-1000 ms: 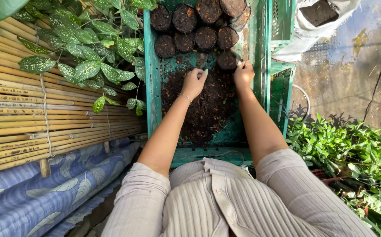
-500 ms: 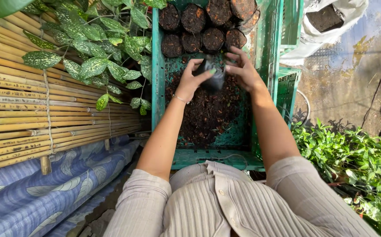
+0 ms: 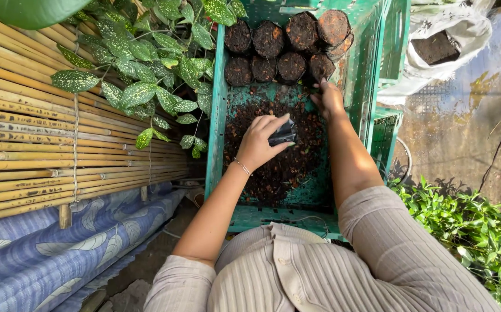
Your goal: Mixing soil with bare hands in a green crate and filling small black plastic nursery bags.
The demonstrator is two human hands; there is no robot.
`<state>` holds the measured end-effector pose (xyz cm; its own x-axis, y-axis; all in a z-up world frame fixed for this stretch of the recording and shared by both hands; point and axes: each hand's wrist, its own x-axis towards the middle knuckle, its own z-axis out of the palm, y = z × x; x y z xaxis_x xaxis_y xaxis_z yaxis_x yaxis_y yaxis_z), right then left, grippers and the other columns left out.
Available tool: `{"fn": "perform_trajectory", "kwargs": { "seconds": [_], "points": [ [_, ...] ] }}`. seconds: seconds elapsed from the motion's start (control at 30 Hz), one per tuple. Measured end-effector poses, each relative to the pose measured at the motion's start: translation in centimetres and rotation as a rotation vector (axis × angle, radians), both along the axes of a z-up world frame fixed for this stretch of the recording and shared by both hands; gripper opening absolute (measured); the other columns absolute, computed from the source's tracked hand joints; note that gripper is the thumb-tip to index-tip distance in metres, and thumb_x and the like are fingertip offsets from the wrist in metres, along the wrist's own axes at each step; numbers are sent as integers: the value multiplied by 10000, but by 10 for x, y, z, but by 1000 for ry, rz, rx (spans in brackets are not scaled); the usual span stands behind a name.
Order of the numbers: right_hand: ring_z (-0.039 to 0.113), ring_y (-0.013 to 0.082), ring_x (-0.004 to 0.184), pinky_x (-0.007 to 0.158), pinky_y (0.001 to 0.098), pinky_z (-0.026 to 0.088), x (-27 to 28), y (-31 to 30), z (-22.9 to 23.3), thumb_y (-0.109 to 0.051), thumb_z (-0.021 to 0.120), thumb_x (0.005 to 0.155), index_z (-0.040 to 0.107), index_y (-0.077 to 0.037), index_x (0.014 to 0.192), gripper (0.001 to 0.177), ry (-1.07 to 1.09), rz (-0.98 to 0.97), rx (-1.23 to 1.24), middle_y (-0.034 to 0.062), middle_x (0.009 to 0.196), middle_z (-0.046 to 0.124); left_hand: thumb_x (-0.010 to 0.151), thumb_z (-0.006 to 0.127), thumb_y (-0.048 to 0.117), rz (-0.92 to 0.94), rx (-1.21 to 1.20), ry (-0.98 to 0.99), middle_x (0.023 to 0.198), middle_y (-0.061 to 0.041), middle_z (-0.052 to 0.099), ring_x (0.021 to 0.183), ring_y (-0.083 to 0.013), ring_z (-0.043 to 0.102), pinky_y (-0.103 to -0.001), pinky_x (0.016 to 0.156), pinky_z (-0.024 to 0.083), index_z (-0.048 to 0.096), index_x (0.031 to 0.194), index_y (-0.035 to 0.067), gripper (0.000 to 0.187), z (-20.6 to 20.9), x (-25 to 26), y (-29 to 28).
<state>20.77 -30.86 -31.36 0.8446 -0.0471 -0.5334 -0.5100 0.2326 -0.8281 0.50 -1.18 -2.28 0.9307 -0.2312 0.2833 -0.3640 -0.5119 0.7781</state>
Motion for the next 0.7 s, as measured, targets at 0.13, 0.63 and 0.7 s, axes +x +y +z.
{"fn": "perform_trajectory", "kwargs": {
  "seconds": [0.13,0.63,0.7],
  "points": [
    [594,281,1197,1022,564,513,-48,19,93,-363,631,990,556,-129,1270,373,-90,-98,201,56,1250,641,775,876,280,9,-27,5,1215,-121,632,1169,-334,574,-451,1020,484,600,1354,69,675,-7,-1,-2],
    [512,417,1383,1097,533,490,-145,55,202,-646,667,857,412,-127,1544,897,-177,-227,1013,217,1492,517,971,724,271,90,-33,-25,1081,-103,610,1061,-300,555,-411,958,492,698,1292,151,343,-7,-1,-7],
    [533,426,1284,870,669,493,-151,65,201,-777,638,736,437,-170,1461,967,-56,-25,894,202,1419,544,989,691,311,135,23,-78,1137,-67,695,1038,-288,568,-405,959,477,695,1267,153,320,-7,-5,-9]
  ]
}}
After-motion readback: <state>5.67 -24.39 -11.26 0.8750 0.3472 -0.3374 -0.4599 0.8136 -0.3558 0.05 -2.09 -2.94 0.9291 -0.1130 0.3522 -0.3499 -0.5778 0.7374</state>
